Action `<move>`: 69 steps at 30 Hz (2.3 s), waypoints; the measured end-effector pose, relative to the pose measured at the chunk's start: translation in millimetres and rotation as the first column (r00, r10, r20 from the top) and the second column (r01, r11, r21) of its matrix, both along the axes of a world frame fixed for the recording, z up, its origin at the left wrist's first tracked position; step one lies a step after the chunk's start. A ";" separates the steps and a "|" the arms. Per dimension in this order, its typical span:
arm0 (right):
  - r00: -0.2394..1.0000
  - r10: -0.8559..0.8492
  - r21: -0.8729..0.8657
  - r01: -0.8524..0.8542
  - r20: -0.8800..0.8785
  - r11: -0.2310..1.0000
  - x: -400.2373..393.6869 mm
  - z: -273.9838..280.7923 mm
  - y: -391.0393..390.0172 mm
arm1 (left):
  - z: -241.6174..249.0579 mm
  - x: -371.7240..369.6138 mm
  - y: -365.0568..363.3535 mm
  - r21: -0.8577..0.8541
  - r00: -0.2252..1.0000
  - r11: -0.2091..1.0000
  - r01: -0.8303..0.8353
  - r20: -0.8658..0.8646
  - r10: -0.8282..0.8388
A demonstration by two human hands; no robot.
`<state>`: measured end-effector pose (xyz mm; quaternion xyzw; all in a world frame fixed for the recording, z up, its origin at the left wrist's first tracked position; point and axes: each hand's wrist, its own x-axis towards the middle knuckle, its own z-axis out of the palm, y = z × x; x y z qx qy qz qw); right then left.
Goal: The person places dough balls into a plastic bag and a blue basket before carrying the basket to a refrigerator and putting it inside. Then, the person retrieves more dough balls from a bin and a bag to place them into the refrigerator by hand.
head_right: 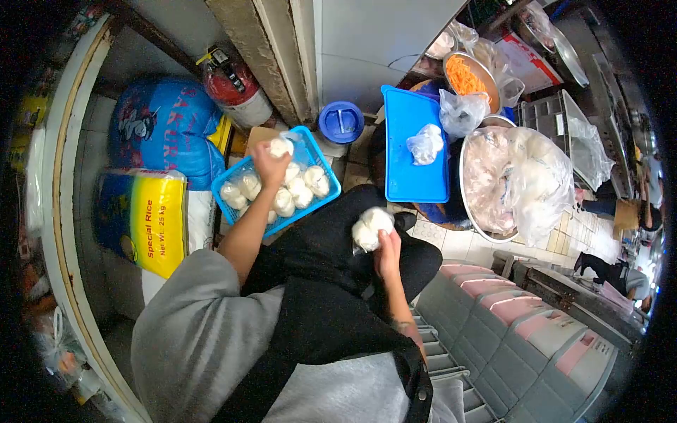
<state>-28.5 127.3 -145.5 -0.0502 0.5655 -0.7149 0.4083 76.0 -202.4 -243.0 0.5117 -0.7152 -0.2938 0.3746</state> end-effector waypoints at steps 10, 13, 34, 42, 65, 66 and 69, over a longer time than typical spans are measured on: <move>0.640 0.303 0.289 -0.130 -0.706 0.948 -29.0 -25.4 -214.1 | 28.2 110.7 -22.2 0.368 0.792 0.837 0.405 0.315 -0.522; 0.423 0.488 0.496 -0.099 -0.764 0.863 -15.1 -44.2 -254.8 | 19.8 124.3 -21.8 0.373 0.743 0.826 0.424 0.378 -0.552; 0.057 0.852 0.854 0.055 -0.520 0.518 23.2 -111.6 -222.0 | 23.8 91.0 30.0 0.241 0.583 0.845 0.478 0.632 -0.511; 0.428 0.402 0.314 -0.262 -0.810 0.913 -9.2 12.3 -126.4 | -1.6 98.2 25.3 0.264 0.558 0.832 0.487 0.639 -0.529; 0.219 0.187 0.286 0.655 -0.958 0.699 -335.5 170.2 39.9 | 64.8 66.4 65.9 0.101 0.645 0.910 0.401 0.675 -0.359; 0.287 0.224 0.363 0.697 -0.932 0.619 -347.6 176.1 48.1 | 71.2 71.0 65.0 0.107 0.648 0.931 0.350 0.690 -0.323; 0.297 0.189 0.352 0.810 -0.936 0.469 -374.3 183.8 62.2 | 71.3 90.8 56.2 0.085 0.682 0.970 0.227 0.697 -0.221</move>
